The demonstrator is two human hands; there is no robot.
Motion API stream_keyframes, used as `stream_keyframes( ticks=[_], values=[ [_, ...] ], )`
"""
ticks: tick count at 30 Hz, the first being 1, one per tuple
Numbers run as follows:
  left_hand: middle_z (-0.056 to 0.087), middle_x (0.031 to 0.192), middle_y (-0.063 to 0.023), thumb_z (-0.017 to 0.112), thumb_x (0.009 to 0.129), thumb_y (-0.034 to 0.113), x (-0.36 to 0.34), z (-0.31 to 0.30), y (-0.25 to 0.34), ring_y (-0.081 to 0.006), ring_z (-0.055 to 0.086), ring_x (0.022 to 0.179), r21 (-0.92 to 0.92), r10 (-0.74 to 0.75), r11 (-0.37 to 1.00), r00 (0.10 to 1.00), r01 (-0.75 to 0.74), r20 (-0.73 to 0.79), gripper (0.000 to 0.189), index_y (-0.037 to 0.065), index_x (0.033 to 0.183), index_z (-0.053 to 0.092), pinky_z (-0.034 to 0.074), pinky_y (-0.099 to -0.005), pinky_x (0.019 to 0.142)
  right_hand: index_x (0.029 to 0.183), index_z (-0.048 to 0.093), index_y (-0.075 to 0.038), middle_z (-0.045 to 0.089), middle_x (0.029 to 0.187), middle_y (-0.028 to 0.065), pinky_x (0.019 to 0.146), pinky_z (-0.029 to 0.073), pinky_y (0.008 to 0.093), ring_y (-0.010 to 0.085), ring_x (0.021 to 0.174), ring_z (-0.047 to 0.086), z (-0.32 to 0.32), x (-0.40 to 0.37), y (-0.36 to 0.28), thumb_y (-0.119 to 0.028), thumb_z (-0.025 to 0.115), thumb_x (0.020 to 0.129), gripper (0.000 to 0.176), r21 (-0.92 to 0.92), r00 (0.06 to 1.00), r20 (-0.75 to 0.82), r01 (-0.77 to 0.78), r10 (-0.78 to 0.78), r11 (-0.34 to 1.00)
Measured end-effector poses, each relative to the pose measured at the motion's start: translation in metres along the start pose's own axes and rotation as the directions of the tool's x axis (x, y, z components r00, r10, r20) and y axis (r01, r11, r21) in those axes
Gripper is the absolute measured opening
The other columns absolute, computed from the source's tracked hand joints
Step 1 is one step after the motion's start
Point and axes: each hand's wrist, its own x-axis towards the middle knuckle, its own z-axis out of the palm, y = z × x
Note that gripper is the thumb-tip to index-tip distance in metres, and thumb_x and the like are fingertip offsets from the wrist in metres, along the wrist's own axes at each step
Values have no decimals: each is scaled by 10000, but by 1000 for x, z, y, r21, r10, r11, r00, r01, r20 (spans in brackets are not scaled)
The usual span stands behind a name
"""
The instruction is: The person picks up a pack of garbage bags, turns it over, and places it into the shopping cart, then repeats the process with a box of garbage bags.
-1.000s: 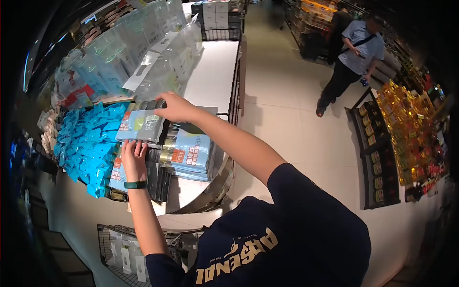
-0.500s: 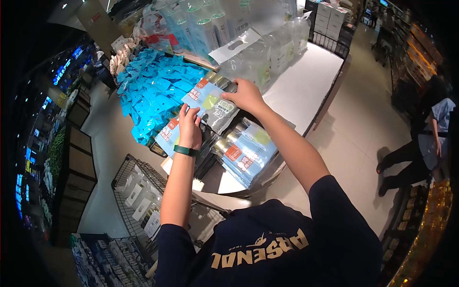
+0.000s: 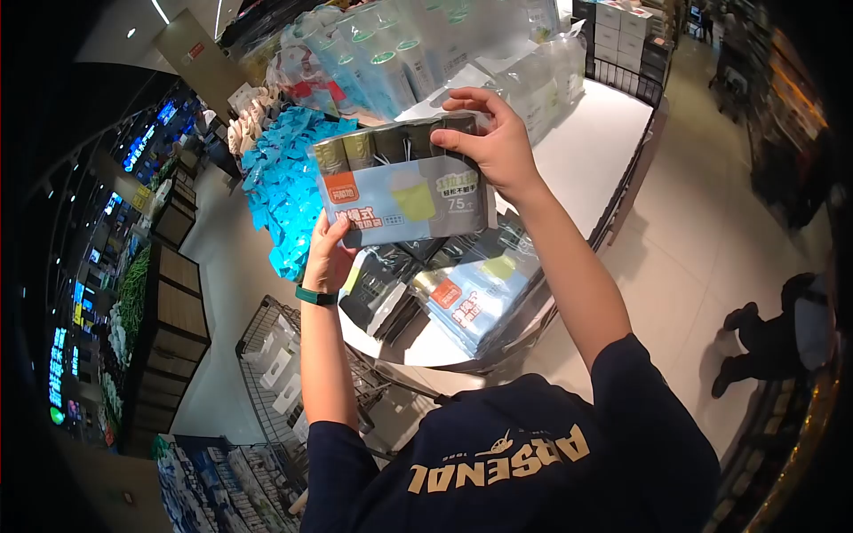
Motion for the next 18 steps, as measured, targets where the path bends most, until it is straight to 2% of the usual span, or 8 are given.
stream_keyframes(
  ticks=[3,5,7,8,10,13,16,18],
  values=[
    [620,1159,-110,707,849,279,7,9,3,-197,650,984,191,-66,981,991,43,116,533,7,1257,498,548,-399,886,1287,496,-31,582,1158,111,822,540,261,157,980,634,1,3,3,-71,834,730,653,26,999,24,-22,21,999],
    [636,1116,-93,709,844,250,14,13,-9,-173,657,939,163,-70,985,994,56,80,498,4,1233,517,558,-355,845,1314,469,-22,577,1183,114,825,538,273,170,998,626,-9,2,19,-148,841,741,694,20,998,58,-39,38,999],
    [649,1083,-78,708,841,238,24,2,-35,-162,655,929,116,-20,993,1000,22,-21,466,8,1210,538,560,-329,805,1325,455,4,592,1176,123,834,527,282,181,984,628,-20,0,29,-238,835,755,727,52,967,37,-255,254,965],
    [664,1039,-68,698,844,231,27,-1,-46,-153,659,901,81,11,997,997,-5,-73,427,14,1186,563,555,-309,782,1289,493,29,621,1142,137,833,513,293,186,967,631,-22,-12,31,-302,819,766,700,-5,937,74,-343,342,939],
    [668,1027,-67,691,848,234,39,-14,-62,-154,661,887,59,11,998,995,-5,-99,417,15,1181,569,552,-308,788,1224,552,30,647,1088,141,816,509,306,180,943,638,-26,-29,50,-310,814,767,627,-119,856,153,-480,493,869],
    [676,991,-61,675,853,240,46,-20,-76,-157,666,853,47,-7,999,993,13,-121,392,18,1165,588,544,-306,798,1098,625,25,687,991,131,795,511,336,209,885,654,-21,-48,103,-403,778,784,553,-269,899,-102,-437,426,858],
    [657,987,-57,704,827,213,47,-18,-80,-142,641,871,78,-4,997,982,19,-189,364,9,1112,605,519,-287,794,1063,654,2,701,967,96,803,496,303,159,874,643,-18,-51,101,-385,721,853,446,-375,909,-168,-417,381,828],
    [654,979,-46,704,852,215,47,-19,-86,-129,636,846,125,49,992,979,-25,-196,346,15,1113,597,523,-279,776,1062,652,10,701,964,105,804,496,304,163,877,644,-18,-56,95,-400,707,860,461,-426,916,-177,-400,359,811]
  ],
)
